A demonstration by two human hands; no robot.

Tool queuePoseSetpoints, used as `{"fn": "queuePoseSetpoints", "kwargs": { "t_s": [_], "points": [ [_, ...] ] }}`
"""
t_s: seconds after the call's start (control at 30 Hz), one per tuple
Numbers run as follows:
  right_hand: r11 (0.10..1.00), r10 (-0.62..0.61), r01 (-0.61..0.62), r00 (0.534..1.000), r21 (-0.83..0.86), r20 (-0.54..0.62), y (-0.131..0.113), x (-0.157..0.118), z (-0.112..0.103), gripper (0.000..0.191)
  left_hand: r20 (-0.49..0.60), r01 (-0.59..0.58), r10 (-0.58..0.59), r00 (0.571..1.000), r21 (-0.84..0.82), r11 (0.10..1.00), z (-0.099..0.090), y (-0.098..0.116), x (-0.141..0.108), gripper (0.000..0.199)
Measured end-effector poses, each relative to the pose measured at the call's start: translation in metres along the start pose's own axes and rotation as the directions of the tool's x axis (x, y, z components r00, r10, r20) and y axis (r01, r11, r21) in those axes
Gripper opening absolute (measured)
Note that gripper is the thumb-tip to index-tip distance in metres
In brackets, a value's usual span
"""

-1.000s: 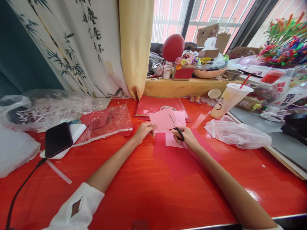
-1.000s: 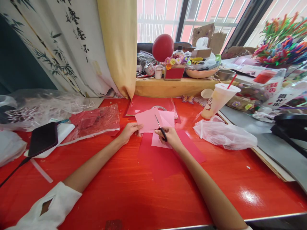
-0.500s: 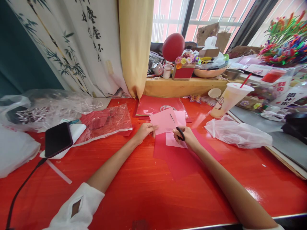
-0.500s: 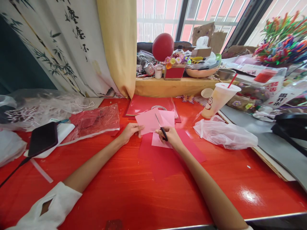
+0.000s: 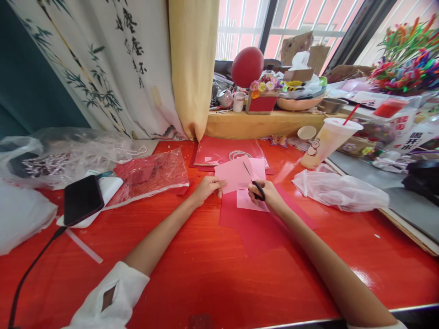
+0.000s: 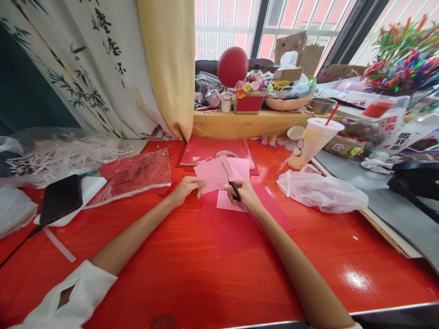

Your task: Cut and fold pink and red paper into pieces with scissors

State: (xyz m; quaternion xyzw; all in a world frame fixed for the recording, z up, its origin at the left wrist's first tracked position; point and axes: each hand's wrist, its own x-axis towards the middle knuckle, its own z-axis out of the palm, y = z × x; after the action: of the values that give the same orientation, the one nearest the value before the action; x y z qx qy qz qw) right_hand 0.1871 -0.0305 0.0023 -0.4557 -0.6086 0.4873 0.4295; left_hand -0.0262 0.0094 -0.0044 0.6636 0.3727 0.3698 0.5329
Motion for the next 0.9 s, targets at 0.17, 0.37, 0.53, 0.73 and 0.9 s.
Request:
{"fn": "queuePoseSetpoints", "kwargs": {
  "t_s": [0.17, 0.37, 0.53, 0.73, 0.9],
  "points": [
    [1.0, -0.009, 0.009, 1.0, -0.005, -0.003, -0.0003, -0.0011, -0.0005, 0.037, 0.006, -0.004, 0.004, 1.0, 0.006, 1.0, -0.0001, 0.0012, -0.0008, 0.042],
    [1.0, -0.014, 0.014, 1.0, -0.004, -0.003, 0.0007, -0.0005, 0.0003, 0.038, 0.021, -0.005, 0.005, 1.0, 0.01, 1.0, -0.0005, 0.0011, -0.0009, 0.041],
    [1.0, -0.019, 0.019, 1.0, -0.006, -0.002, -0.0006, -0.0008, 0.0002, 0.041, 0.038, -0.003, 0.002, 0.999, 0.031, 1.0, -0.0005, -0.001, -0.001, 0.042],
    [1.0, -0.024, 0.024, 1.0, -0.018, -0.013, -0.0007, -0.0017, 0.0001, 0.041, 0.065, 0.004, -0.008, 0.998, 0.06, 0.998, 0.001, 0.0031, -0.0024, 0.041],
    [1.0, -0.014, 0.014, 0.999, -0.011, -0.031, -0.0009, -0.0018, 0.0024, 0.039, 0.08, 0.022, -0.028, 0.996, 0.079, 0.997, 0.0029, 0.0066, -0.0024, 0.041]
  ]
}}
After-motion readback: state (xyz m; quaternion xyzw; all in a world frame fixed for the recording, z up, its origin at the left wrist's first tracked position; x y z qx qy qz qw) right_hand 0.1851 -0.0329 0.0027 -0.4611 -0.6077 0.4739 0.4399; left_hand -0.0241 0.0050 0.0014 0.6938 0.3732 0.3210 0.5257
